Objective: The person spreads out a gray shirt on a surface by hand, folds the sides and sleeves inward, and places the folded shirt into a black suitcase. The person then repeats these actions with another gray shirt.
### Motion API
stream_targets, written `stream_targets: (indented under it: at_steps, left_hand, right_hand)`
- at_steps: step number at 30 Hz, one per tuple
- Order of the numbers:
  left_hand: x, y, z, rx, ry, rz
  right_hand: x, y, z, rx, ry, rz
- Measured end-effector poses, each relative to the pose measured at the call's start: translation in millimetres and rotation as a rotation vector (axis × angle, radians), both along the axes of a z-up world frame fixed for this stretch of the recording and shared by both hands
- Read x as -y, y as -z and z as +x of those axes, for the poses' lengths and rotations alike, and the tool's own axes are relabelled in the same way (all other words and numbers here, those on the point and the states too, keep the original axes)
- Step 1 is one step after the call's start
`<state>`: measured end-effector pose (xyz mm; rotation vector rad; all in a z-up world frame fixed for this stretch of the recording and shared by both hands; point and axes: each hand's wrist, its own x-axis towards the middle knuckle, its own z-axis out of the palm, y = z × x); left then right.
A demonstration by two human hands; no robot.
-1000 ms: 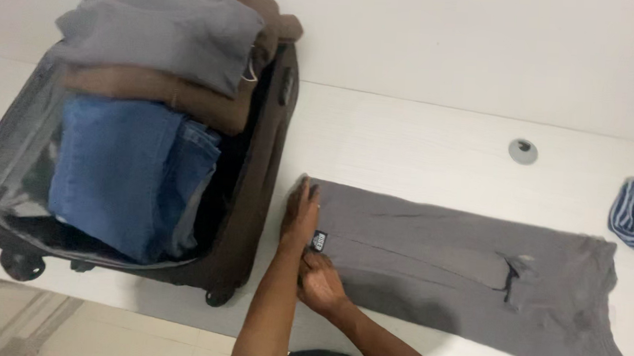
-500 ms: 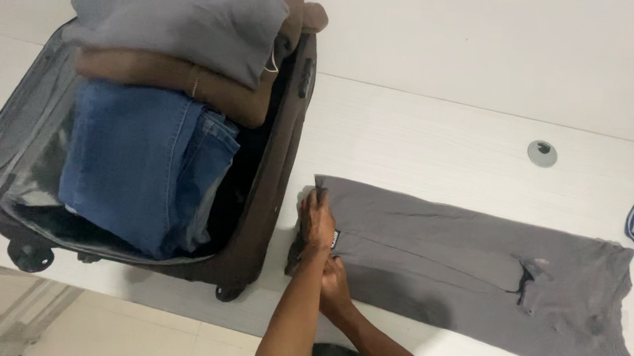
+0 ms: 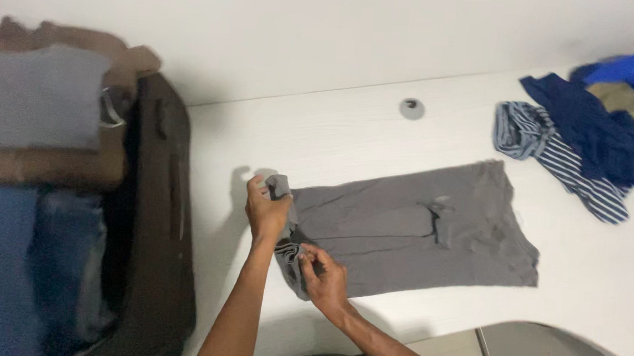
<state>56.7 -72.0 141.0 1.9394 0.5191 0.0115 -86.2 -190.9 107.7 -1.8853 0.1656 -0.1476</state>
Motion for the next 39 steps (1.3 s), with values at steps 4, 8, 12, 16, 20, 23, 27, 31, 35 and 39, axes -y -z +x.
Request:
stream_targets:
  at_steps: [4, 8, 12, 16, 20, 23, 27, 31, 35, 39]
  left_hand:
    - [65, -45, 10, -0.206, 0.131, -0.095]
    - [147, -77, 13, -0.294, 0.342, -0.167]
    - [242, -75, 16, -0.260, 0.479, -0.259]
    - [332, -45, 21, -0.093, 0.635, -0.381]
    - [413, -18, 19, -0.181, 0.674, -0.274]
    - [452, 2, 16, -0.269, 0.655, -0.249]
    - [480, 35, 18, -0.404, 0.615, -0.212]
    - [480, 60, 16, -0.287, 0.723, -0.339]
    - [469, 70, 16, -0.028, 0.947, -0.018]
    - [458, 83, 16, 0.386, 1.126, 0.419]
  right_hand:
    - [72, -19, -7, -0.006, 0.170, 0.064]
    - [144, -15, -17, 0.219, 0.446, 0.177]
    - [215, -10, -29, 0.191, 0.798, 0.315]
    - [283, -3, -40, 0.160, 1.022, 0.364]
    - [339, 13, -44, 0.125, 1.230, 0.362]
    - [365, 27, -46, 0.003, 1.319, 0.402]
    - [377, 41, -51, -0.217, 1.371, 0.367]
    - [382, 45, -60, -0.338, 1.363, 0.353]
    - [376, 45, -66, -0.173, 1.357, 0.122]
    - [360, 44, -59, -0.022, 1.240, -0.277]
